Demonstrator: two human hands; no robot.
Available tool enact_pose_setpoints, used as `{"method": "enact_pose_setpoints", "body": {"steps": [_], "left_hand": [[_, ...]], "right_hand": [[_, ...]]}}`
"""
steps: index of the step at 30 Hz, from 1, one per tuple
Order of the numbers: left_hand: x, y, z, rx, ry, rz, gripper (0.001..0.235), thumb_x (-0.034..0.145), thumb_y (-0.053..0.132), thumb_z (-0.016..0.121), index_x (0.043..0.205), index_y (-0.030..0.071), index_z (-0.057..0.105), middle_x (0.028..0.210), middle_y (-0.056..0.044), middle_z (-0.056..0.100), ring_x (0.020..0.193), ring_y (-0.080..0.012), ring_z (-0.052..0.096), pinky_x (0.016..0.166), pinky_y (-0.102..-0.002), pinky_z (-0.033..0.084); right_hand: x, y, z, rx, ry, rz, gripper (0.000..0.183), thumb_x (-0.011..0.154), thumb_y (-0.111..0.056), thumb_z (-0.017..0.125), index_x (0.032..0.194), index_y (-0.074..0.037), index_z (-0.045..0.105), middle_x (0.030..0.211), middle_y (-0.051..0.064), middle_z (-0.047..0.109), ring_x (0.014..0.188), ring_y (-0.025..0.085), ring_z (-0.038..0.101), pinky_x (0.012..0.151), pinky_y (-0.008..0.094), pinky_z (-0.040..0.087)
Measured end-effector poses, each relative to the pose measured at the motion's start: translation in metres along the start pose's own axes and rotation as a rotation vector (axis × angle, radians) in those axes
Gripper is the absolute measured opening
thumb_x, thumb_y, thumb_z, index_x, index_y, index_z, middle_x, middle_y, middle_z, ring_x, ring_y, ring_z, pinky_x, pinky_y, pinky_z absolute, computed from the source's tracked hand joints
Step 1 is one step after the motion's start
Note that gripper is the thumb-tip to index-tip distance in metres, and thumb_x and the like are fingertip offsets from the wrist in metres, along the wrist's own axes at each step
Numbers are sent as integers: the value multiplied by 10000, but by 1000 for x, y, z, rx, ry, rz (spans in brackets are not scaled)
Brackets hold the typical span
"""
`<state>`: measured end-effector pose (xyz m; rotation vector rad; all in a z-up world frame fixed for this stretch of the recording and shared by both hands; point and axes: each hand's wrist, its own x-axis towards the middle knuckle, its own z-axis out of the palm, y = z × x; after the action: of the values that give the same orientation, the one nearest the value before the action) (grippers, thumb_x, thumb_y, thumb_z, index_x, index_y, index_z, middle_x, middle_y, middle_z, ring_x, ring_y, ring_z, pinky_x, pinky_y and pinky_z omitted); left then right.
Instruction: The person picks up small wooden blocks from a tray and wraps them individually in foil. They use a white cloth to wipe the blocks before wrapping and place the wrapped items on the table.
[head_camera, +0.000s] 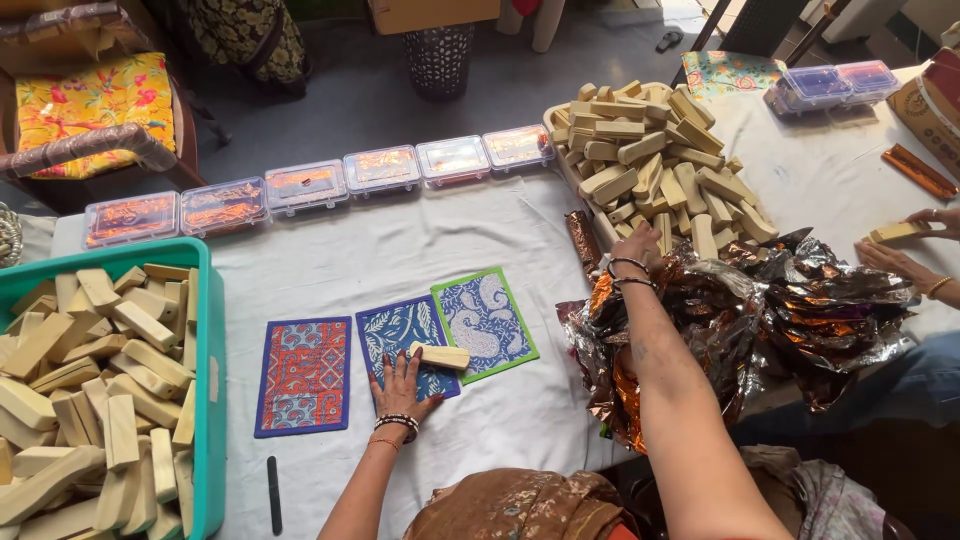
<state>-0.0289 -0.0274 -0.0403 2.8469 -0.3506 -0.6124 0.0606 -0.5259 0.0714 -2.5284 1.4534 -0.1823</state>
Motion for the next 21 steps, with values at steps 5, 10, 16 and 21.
{"method": "enact_pose_setpoints", "body": {"steps": [5, 10, 16, 21], "left_hand": [[-3, 4, -10, 2, -23, -19, 1165, 759, 727, 750, 1613, 411, 23, 1718, 6, 79, 1590, -285, -24, 1255, -609, 2], [-6, 2, -9, -14, -36, -7, 1171, 756, 712, 760, 1607, 429, 7, 1724, 9, 68, 1589, -275, -38, 1261, -588, -11], [-9, 3, -14, -20, -43, 7, 1151, 778, 694, 754, 1609, 431, 3, 1726, 3, 59, 1591, -285, -61, 1257, -588, -29], [-9, 3, -14, 4, -44, 26, 1142, 794, 704, 733, 1611, 419, -12, 1730, -2, 31, 1591, -296, -56, 1255, -597, -43]], "right_hand": [[87, 51, 61, -52, -131, 71, 646, 826, -231, 799, 1386, -46, 536, 1313, 236, 619, 1164, 391, 643, 947, 518, 529], [72, 52, 46, -112, -255, 56, 468, 849, -248, 793, 1248, -30, 679, 1223, 222, 706, 1124, 386, 696, 933, 475, 568], [70, 46, 47, -200, -152, 12, 309, 836, -254, 832, 1041, -25, 797, 1114, 204, 758, 1031, 358, 735, 841, 424, 591], [32, 28, 7, -156, 0, -86, 242, 839, -169, 823, 1049, -63, 763, 1100, 182, 760, 980, 317, 729, 789, 393, 550]]}}
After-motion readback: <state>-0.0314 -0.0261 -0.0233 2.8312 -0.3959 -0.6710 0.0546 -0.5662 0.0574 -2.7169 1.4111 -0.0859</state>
